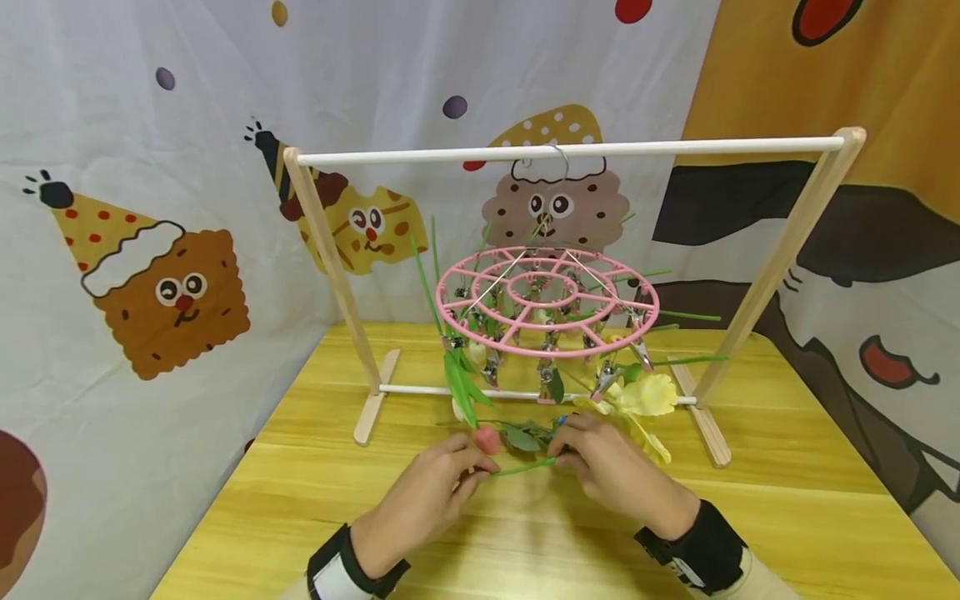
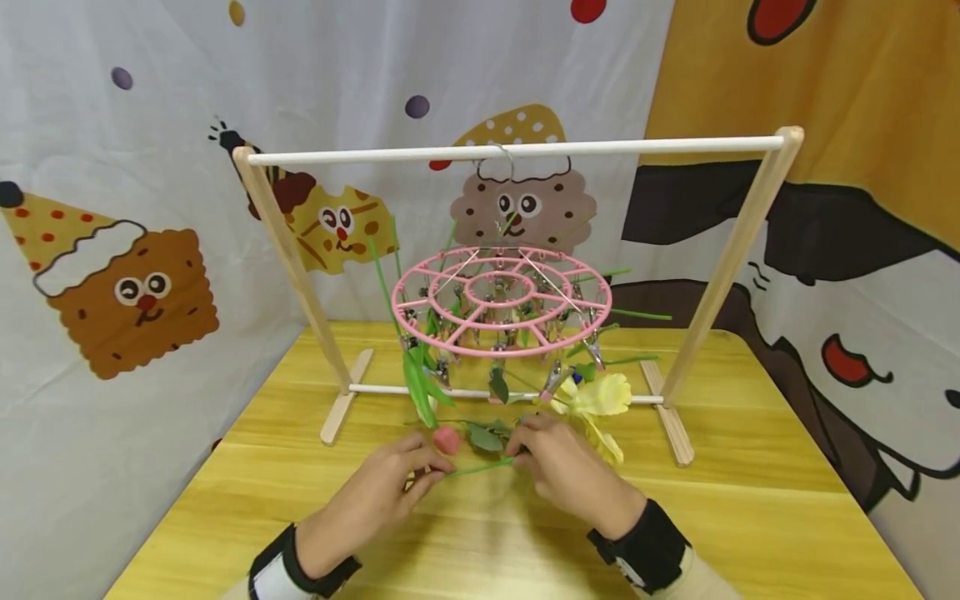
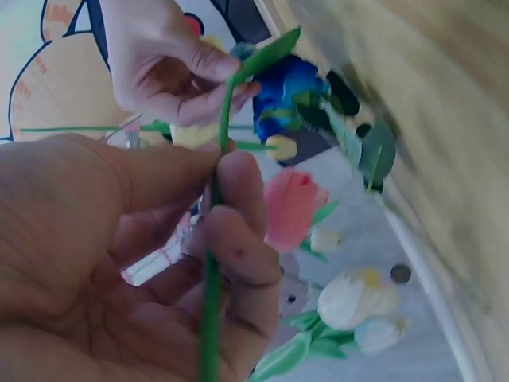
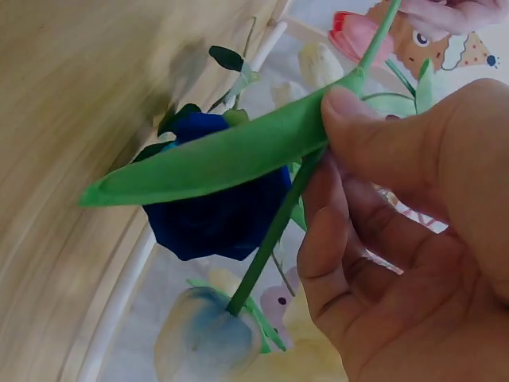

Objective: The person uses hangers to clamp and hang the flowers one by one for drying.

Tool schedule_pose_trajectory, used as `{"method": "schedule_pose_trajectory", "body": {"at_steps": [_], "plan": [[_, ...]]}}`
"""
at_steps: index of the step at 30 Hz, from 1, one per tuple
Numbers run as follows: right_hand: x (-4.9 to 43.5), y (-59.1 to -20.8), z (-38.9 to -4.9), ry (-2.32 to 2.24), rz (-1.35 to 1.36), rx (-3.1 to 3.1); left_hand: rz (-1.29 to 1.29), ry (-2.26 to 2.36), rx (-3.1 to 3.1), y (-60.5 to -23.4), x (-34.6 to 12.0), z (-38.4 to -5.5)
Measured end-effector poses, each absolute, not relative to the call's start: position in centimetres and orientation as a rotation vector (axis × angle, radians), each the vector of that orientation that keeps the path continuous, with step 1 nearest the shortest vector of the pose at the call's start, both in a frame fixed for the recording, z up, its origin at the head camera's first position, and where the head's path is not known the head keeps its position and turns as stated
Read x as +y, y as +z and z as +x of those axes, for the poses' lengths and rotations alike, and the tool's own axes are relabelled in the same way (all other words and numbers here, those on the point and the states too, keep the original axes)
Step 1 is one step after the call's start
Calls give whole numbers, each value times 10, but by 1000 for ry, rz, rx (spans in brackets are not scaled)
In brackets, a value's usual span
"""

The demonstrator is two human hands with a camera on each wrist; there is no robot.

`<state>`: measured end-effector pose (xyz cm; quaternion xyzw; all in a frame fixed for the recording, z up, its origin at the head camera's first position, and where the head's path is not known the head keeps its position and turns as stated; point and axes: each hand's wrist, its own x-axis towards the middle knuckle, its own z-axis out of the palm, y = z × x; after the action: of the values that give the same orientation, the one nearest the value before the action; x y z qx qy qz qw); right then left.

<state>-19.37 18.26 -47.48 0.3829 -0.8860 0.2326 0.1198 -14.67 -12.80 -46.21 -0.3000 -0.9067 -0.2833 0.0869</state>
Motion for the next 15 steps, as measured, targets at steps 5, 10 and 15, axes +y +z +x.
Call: {"method": "schedule_pose_trajectory", "body": {"at_steps": [5,10,15], "plan": [[187,-470,-195,677,1038,-2576,-820,-927,-2627,-452,-136,-149],[190,-464,-196,663,963,-2550,-730,-1218,-2479,-446,-143,-157],[189,-462,-197,800,980,-2530,-703,-1477,-2334,-449,-137,-162]]}}
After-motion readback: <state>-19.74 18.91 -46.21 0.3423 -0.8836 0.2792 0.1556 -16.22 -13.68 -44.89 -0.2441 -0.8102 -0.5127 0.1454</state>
